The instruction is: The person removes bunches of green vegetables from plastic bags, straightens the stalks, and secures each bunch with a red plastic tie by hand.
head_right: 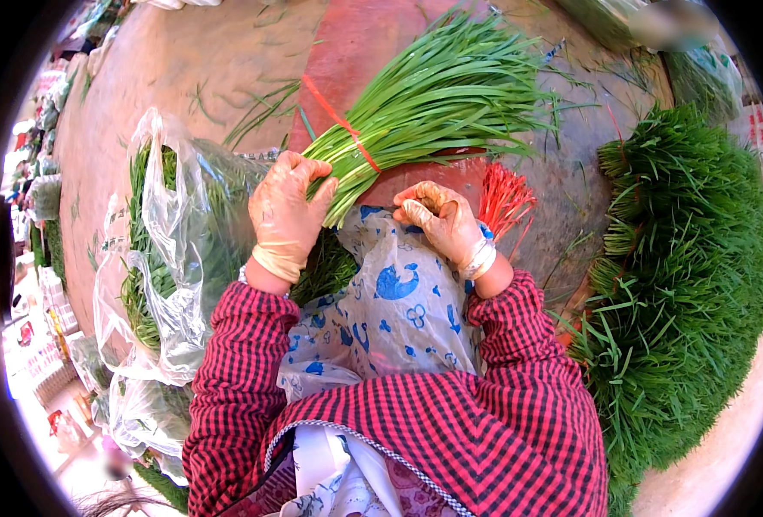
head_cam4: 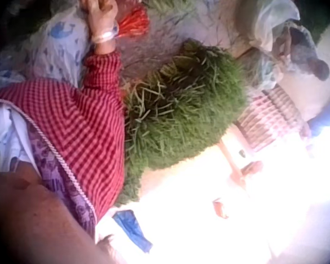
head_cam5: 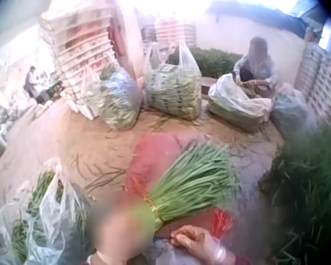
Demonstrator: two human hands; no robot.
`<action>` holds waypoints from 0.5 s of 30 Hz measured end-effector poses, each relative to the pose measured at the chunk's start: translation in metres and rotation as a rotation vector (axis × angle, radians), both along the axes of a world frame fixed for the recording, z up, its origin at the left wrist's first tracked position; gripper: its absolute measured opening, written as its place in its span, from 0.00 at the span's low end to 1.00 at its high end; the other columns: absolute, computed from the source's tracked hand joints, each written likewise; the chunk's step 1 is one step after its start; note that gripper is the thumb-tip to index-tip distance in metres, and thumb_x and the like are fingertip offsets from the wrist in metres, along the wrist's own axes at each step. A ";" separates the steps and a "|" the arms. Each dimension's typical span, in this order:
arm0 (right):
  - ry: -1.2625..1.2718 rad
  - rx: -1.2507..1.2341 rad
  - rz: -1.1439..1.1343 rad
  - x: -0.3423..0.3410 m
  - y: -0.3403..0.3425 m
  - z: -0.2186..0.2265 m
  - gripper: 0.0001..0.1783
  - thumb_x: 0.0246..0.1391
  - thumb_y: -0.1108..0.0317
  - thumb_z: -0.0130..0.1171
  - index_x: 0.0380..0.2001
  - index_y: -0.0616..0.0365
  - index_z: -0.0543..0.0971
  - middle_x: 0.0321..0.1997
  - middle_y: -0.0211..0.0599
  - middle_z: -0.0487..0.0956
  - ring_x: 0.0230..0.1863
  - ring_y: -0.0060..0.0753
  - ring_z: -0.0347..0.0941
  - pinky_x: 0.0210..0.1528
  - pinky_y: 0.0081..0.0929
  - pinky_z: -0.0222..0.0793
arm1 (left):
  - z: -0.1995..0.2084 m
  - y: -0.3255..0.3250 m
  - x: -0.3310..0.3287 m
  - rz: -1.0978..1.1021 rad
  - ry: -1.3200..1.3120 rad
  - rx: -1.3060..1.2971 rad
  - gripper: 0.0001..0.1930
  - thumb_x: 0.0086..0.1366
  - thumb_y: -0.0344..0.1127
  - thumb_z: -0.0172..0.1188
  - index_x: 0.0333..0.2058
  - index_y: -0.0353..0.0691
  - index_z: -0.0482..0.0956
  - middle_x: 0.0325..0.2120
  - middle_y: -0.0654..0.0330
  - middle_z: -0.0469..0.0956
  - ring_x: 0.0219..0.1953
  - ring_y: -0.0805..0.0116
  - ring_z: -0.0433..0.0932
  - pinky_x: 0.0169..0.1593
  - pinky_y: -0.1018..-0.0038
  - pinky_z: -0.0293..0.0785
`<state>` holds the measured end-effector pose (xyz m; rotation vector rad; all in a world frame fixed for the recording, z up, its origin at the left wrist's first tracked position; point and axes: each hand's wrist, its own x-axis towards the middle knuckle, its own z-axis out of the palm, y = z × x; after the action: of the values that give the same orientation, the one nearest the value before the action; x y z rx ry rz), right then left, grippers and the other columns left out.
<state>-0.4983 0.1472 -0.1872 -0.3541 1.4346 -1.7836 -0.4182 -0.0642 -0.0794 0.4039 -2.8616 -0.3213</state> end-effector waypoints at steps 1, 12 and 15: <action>-0.016 -0.023 -0.013 -0.001 0.000 -0.003 0.09 0.67 0.69 0.56 0.45 0.63 0.79 0.39 0.34 0.83 0.42 0.24 0.80 0.47 0.23 0.77 | 0.000 -0.001 -0.002 0.036 -0.065 0.050 0.10 0.54 0.36 0.71 0.35 0.45 0.83 0.33 0.62 0.79 0.34 0.62 0.80 0.40 0.66 0.75; 0.233 0.029 -0.042 -0.043 -0.025 0.022 0.09 0.65 0.69 0.56 0.44 0.62 0.78 0.38 0.31 0.82 0.40 0.22 0.79 0.45 0.22 0.74 | 0.031 -0.003 -0.014 0.016 -0.566 0.271 0.07 0.51 0.40 0.66 0.25 0.44 0.84 0.23 0.62 0.81 0.27 0.66 0.80 0.35 0.69 0.75; 0.255 0.030 -0.032 -0.048 -0.026 0.015 0.08 0.65 0.68 0.55 0.41 0.62 0.78 0.36 0.32 0.82 0.39 0.23 0.80 0.45 0.23 0.74 | 0.038 -0.002 0.012 -0.024 -0.549 0.250 0.07 0.50 0.39 0.66 0.24 0.44 0.83 0.22 0.62 0.79 0.26 0.66 0.80 0.34 0.69 0.75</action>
<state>-0.5459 0.1208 -0.1720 -0.5615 1.6495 -1.7891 -0.4064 -0.0658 -0.0416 0.5804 -3.3714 -0.6698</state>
